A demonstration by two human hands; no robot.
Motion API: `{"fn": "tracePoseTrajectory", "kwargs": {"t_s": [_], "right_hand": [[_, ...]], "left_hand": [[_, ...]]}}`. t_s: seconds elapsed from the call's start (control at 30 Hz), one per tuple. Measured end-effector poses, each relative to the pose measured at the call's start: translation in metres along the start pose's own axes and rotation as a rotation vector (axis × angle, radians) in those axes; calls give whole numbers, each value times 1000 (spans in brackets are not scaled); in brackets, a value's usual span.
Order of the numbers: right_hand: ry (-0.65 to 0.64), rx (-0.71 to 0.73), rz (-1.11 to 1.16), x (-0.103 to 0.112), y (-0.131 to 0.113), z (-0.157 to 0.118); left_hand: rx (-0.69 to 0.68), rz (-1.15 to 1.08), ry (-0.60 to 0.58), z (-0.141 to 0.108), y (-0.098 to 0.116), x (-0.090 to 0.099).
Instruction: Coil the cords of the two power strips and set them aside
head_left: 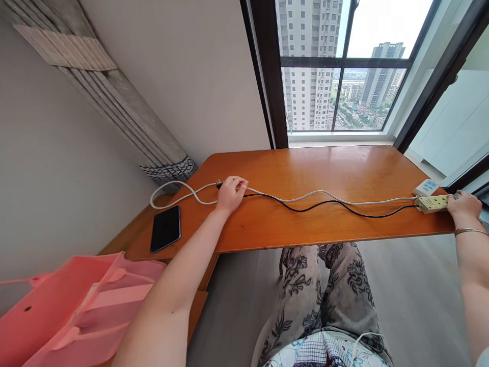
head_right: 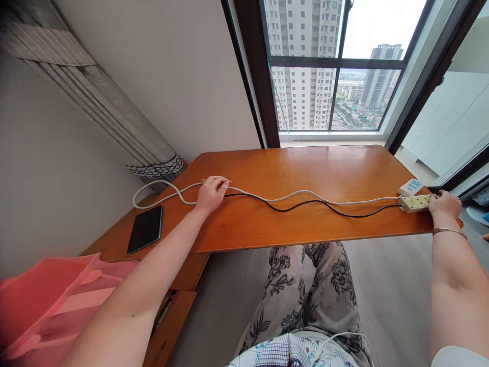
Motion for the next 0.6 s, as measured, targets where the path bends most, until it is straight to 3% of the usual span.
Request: {"fn": "tracePoseTrajectory", "kwargs": {"t_s": [0.13,0.23,0.33,0.47,0.6], "right_hand": [[4,399,-262,-10,-21,-28],[-180,748,-267,-24,-28,-63],[-413,1012,-233,-35,-24,-98],[-599,1101,-217,-39,-20,-122],[-671,1109,-227,-37,-26,-117]], "left_hand": [[-338,26,-191,-11,31,-9],[-542,125,-292,-20,48,-19],[-611,204,-329,-24,57,-29],[-610,246,-380,-22,59,-39],[-579,299,-415,-19,57,-43]]}}
Point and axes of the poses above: each hand's wrist, its own z-axis towards the middle knuckle, its own x-axis out of the back of the hand, y = z × x, the point moved 1 cm from there along z, towards the middle knuckle, and after that the axes turned 2 degrees about -x, right-handed, at the moved point
